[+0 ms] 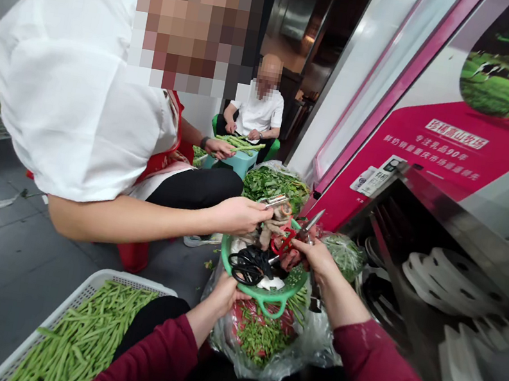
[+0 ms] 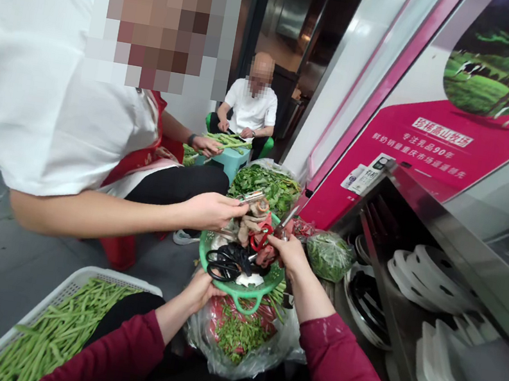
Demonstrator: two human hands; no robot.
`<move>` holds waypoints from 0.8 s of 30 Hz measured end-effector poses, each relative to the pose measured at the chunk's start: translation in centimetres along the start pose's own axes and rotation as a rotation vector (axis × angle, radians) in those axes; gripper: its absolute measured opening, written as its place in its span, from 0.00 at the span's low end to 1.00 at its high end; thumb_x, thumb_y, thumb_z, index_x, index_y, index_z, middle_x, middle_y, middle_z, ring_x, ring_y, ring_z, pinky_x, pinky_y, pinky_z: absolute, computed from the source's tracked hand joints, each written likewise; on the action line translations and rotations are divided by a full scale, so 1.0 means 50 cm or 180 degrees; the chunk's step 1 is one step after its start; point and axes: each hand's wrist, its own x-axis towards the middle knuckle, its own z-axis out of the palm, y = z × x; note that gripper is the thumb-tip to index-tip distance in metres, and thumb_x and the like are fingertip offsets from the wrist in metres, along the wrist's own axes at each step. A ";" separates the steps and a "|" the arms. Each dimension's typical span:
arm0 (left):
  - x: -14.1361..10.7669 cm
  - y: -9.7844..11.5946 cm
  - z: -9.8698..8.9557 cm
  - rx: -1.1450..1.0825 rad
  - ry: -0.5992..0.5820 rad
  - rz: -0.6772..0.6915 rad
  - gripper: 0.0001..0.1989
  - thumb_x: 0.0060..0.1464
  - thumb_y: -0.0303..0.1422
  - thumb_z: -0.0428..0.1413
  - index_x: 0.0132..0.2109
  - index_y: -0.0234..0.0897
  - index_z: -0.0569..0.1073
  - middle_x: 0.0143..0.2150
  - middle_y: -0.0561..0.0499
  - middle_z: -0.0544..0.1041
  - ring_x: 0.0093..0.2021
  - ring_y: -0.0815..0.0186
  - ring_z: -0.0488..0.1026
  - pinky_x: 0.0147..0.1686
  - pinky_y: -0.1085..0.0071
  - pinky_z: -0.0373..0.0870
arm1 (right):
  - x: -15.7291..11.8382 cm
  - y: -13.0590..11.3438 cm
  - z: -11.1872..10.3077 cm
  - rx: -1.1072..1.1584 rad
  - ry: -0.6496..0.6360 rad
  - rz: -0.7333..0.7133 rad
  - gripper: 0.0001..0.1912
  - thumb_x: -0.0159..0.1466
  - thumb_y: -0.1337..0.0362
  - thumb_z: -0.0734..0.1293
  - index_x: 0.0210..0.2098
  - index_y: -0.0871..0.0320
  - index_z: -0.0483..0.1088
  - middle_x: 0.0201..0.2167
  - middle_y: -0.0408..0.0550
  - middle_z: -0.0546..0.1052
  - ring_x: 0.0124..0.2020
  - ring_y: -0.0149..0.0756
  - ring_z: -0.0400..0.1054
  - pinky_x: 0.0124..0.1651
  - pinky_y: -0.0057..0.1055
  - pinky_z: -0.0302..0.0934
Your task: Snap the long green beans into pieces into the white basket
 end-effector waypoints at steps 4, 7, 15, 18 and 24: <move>0.011 -0.007 -0.006 0.0110 0.0007 0.0189 0.05 0.49 0.26 0.52 0.36 0.37 0.66 0.26 0.55 0.75 0.28 0.65 0.75 0.25 0.75 0.73 | 0.044 0.024 -0.002 -0.0310 -0.0457 0.0281 0.14 0.48 0.59 0.71 0.28 0.62 0.69 0.09 0.39 0.65 0.07 0.24 0.50 0.09 0.22 0.41; 0.016 -0.012 -0.007 0.0185 0.0035 0.0297 0.06 0.48 0.25 0.53 0.35 0.38 0.66 0.26 0.55 0.75 0.31 0.63 0.76 0.25 0.74 0.74 | 0.075 0.046 0.004 -0.0441 -0.0524 0.0507 0.13 0.48 0.58 0.71 0.23 0.61 0.68 0.08 0.40 0.63 0.07 0.25 0.51 0.08 0.23 0.42; 0.011 -0.003 0.005 0.0115 0.0152 0.0242 0.07 0.47 0.23 0.53 0.35 0.36 0.67 0.27 0.53 0.75 0.30 0.62 0.76 0.25 0.73 0.75 | 0.106 0.060 0.013 -0.0284 -0.0198 0.0353 0.10 0.48 0.66 0.70 0.19 0.58 0.64 0.05 0.38 0.62 0.06 0.25 0.51 0.08 0.23 0.44; 0.006 0.002 0.011 0.0067 0.0117 0.0267 0.05 0.48 0.23 0.52 0.34 0.35 0.67 0.26 0.53 0.75 0.30 0.62 0.76 0.24 0.73 0.74 | 0.106 0.063 0.007 -0.0323 -0.0108 0.0240 0.07 0.48 0.67 0.70 0.23 0.59 0.66 0.06 0.39 0.63 0.06 0.27 0.52 0.08 0.23 0.45; 0.012 -0.009 0.008 0.0036 0.0091 0.0265 0.05 0.51 0.24 0.48 0.34 0.32 0.68 0.25 0.52 0.75 0.29 0.64 0.75 0.25 0.75 0.71 | 0.106 0.073 0.004 -0.0523 -0.0028 0.0107 0.11 0.48 0.67 0.70 0.32 0.59 0.69 0.08 0.36 0.64 0.08 0.27 0.55 0.10 0.22 0.46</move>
